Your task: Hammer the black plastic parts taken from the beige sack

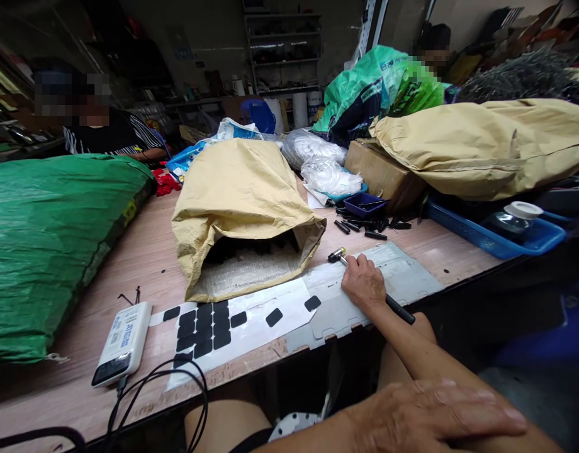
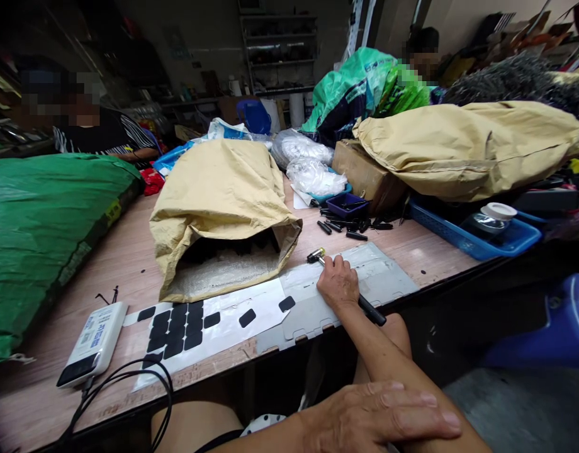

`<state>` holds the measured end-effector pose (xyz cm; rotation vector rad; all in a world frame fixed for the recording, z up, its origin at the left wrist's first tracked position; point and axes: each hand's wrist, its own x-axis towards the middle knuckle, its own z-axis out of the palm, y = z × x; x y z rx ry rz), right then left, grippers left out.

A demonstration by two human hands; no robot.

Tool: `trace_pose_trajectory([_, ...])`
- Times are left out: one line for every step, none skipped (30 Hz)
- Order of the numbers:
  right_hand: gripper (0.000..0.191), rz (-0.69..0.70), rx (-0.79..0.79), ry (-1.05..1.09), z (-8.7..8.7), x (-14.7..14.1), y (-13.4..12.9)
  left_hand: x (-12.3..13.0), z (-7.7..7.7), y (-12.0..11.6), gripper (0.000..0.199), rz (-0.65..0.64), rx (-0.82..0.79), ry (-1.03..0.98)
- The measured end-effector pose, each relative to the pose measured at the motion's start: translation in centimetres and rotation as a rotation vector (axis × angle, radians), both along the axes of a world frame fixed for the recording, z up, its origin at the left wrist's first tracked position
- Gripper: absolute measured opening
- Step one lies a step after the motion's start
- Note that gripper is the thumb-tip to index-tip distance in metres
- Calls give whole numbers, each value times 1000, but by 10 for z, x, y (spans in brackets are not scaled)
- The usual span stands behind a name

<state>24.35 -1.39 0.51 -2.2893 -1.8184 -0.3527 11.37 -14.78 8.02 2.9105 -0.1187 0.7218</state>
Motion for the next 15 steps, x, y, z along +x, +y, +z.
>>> trace_pose_trajectory([31, 1, -2, 2, 0, 0, 0, -2, -6, 7, 43, -16, -66, -40])
trace_pose_trajectory([31, 0, -4, 6, 1, 0, 0, -5, -12, 17, 43, 0, -150, -110])
trace_pose_trajectory([31, 0, -8, 12, 1, 0, 0, -9, -19, 30, 43, 73, -250, -208])
trace_pose_trajectory([31, -1, -12, 19, 1, 0, 0, -14, -24, 46, 43, 207, -357, -323])
trace_pose_trajectory([30, -1, -15, 24, 2, 0, 0, -20, -28, 66, 42, 396, -461, -435])
trace_pose_trajectory([30, 1, -16, 28, 2, 0, 0, -27, -31, 88, 40, 630, -548, -522])
trace_pose_trajectory([29, 4, -15, 30, 2, 0, 0, -34, -33, 112, 38, 854, -603, -568])
trace_pose_trajectory([29, 7, -12, 29, 2, 1, 0, -42, -34, 137, 34, 1034, -628, -559])
trace_pose_trajectory([29, 8, -8, 27, 2, 1, 0, -49, -35, 161, 31, 1178, -639, -522])
trace_pose_trajectory([29, 7, -5, 25, 1, 1, 0, -55, -35, 184, 28, 1296, -653, -457])
trace_pose_trajectory([29, 7, -5, 23, 1, 1, 0, -60, -36, 203, 26, 1391, -680, -371])
trace_pose_trajectory([29, 7, -5, 21, 1, 1, 0, -63, -37, 219, 27, 1463, -706, -285])
trace_pose_trajectory([29, 8, -4, 18, 1, 1, 1, -64, -39, 232, 30, 1515, -727, -202])
trace_pose_trajectory([29, 8, -2, 14, 1, 1, 1, -64, -40, 241, 33, 1551, -739, -131])
trace_pose_trajectory([29, 10, 0, 10, 0, 1, 1, -62, -42, 247, 36, 1577, -736, -75])
